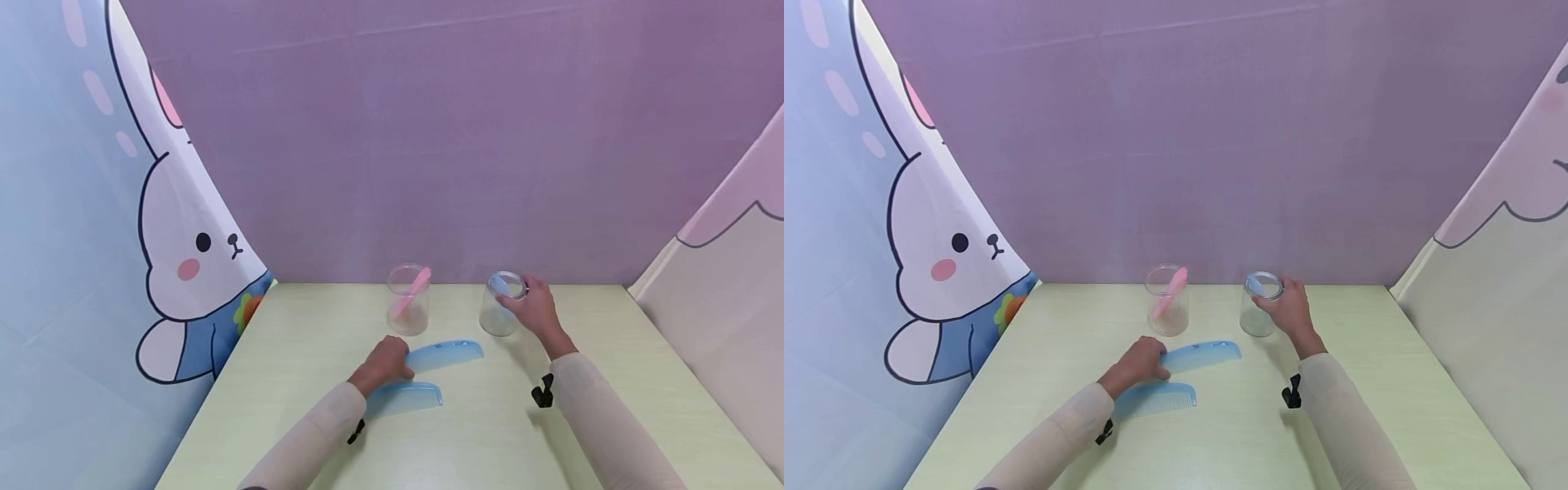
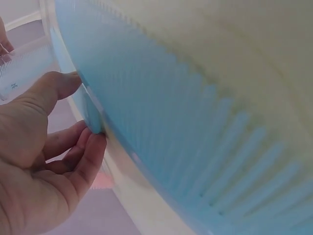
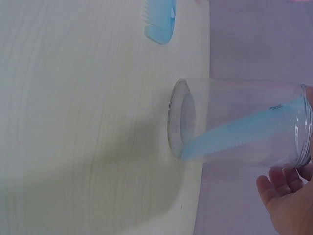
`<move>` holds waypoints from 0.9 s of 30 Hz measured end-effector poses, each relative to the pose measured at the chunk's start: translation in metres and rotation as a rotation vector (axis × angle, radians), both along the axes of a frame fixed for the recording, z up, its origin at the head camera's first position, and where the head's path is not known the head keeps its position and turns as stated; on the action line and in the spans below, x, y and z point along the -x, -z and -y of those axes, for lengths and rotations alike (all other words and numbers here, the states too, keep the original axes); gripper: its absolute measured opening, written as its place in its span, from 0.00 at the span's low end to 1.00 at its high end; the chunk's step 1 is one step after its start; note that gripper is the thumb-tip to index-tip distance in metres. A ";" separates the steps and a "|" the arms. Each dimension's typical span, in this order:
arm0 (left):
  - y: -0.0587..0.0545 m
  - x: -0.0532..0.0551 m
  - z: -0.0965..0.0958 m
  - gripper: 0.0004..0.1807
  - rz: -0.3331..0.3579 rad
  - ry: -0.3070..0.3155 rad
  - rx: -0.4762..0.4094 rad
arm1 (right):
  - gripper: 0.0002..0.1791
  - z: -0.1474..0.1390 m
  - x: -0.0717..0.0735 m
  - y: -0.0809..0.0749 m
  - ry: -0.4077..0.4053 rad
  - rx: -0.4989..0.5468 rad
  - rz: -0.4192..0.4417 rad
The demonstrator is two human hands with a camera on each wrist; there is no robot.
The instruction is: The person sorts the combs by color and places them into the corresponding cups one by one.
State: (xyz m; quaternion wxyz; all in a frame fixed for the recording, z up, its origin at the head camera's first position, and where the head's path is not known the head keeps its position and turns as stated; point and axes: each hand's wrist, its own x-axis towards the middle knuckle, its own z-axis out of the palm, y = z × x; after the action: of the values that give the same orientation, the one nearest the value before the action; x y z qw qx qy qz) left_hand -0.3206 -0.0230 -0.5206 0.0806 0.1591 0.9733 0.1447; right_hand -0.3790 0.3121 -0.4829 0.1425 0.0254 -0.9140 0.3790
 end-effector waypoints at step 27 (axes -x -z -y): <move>-0.003 -0.004 0.010 0.18 -0.046 0.047 -0.105 | 0.42 0.005 -0.013 -0.001 0.012 0.006 -0.019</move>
State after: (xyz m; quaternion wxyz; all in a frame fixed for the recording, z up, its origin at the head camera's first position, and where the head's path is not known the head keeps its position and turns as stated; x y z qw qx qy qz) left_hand -0.3168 -0.0334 -0.5180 0.0530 0.1891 0.9620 0.1899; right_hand -0.3658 0.3071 -0.4823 0.1538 0.0231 -0.9116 0.3804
